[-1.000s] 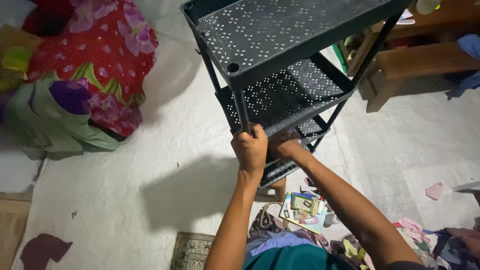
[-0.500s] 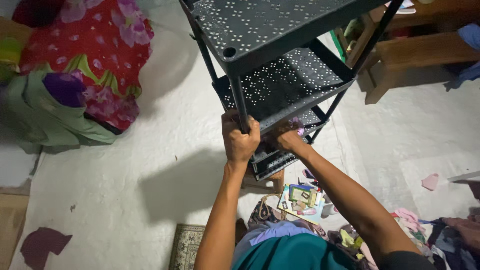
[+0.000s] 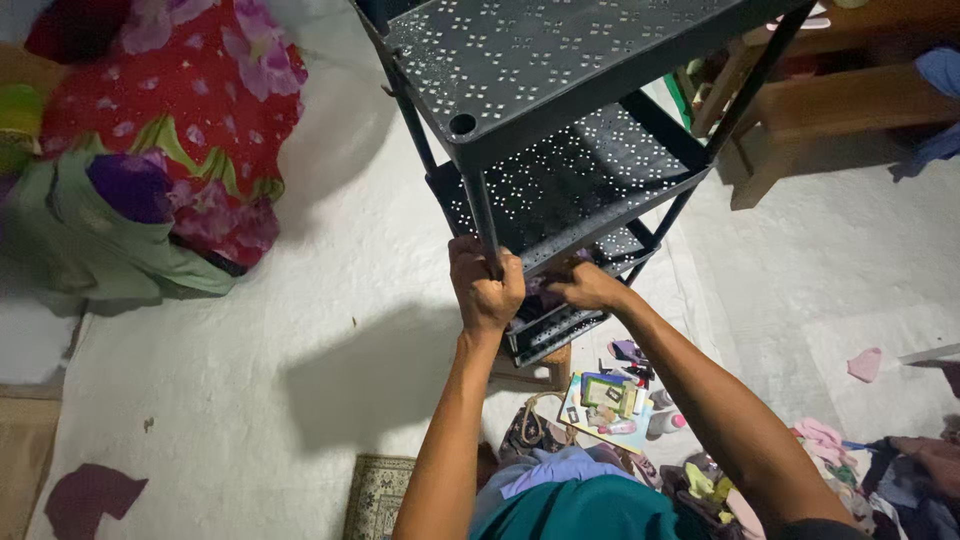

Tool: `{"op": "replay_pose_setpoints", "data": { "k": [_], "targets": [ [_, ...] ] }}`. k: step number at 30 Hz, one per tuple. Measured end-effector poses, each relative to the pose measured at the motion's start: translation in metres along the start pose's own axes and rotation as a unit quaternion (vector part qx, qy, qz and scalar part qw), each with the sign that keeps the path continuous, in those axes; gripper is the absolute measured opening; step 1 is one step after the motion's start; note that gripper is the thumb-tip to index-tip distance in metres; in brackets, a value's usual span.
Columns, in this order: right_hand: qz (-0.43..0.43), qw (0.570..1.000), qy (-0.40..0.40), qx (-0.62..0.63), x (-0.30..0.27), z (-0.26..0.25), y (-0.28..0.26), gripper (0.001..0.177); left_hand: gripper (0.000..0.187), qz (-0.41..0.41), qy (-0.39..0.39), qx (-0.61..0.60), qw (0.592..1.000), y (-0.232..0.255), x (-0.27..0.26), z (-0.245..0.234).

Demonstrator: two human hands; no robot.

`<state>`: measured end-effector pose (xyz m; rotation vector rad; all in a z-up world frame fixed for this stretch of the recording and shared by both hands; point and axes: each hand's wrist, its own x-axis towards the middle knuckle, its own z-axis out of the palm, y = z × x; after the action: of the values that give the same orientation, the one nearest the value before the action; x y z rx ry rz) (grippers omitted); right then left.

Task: The person assembles a black plastic three-tier shoe rack by inserting vertical poles into the trays and stacking them. After assembly, the person wipes the surfaces of the rack with a purple cloth.

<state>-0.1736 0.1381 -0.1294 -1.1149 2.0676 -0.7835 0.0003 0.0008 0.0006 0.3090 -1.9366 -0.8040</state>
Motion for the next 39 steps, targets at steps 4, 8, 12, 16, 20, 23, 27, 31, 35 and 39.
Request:
{"op": "replay_pose_setpoints", "data": {
  "k": [4,8,12,16,20,23,27,31,35,39],
  "targets": [
    [-0.063,0.979,0.021,0.193,-0.007,0.003,-0.001,0.029,0.022,0.001,0.008,-0.007,1.000,0.002,0.001,0.001],
    [-0.109,0.977,0.070,0.168,0.004,0.017,0.016,0.032,0.027,-0.008,0.015,-0.016,1.000,-0.003,-0.003,0.003],
    [-0.173,0.964,0.127,-0.160,0.020,0.026,0.034,0.030,0.023,-0.006,0.028,0.032,0.999,-0.005,0.000,0.010],
    [-0.220,0.942,0.103,-0.232,0.030,0.038,0.040,0.027,0.027,0.001,0.036,0.060,0.998,-0.008,-0.004,0.013],
    [-0.253,0.932,0.124,-0.227,0.029,0.037,0.040,0.030,0.031,0.024,0.050,0.052,0.997,-0.007,-0.004,0.013],
    [-0.125,0.952,0.084,-0.267,0.035,0.034,0.028,0.032,0.029,0.020,0.034,0.016,0.999,-0.005,0.002,0.008],
    [-0.007,0.972,0.025,-0.233,0.033,0.040,0.030,0.037,0.024,0.037,0.063,0.056,0.996,0.000,0.001,0.006],
    [-0.158,0.937,0.021,-0.312,0.051,0.035,0.042,0.043,0.022,0.033,0.071,0.040,0.996,0.003,0.003,0.006],
    [-0.205,0.905,0.028,-0.372,0.061,0.040,0.052,0.031,0.026,0.038,0.048,0.044,0.997,0.005,0.003,0.002],
    [-0.205,0.950,-0.027,-0.234,0.059,0.049,0.056,0.027,0.030,0.040,0.048,0.038,0.997,0.006,0.006,0.001]
  ]
}}
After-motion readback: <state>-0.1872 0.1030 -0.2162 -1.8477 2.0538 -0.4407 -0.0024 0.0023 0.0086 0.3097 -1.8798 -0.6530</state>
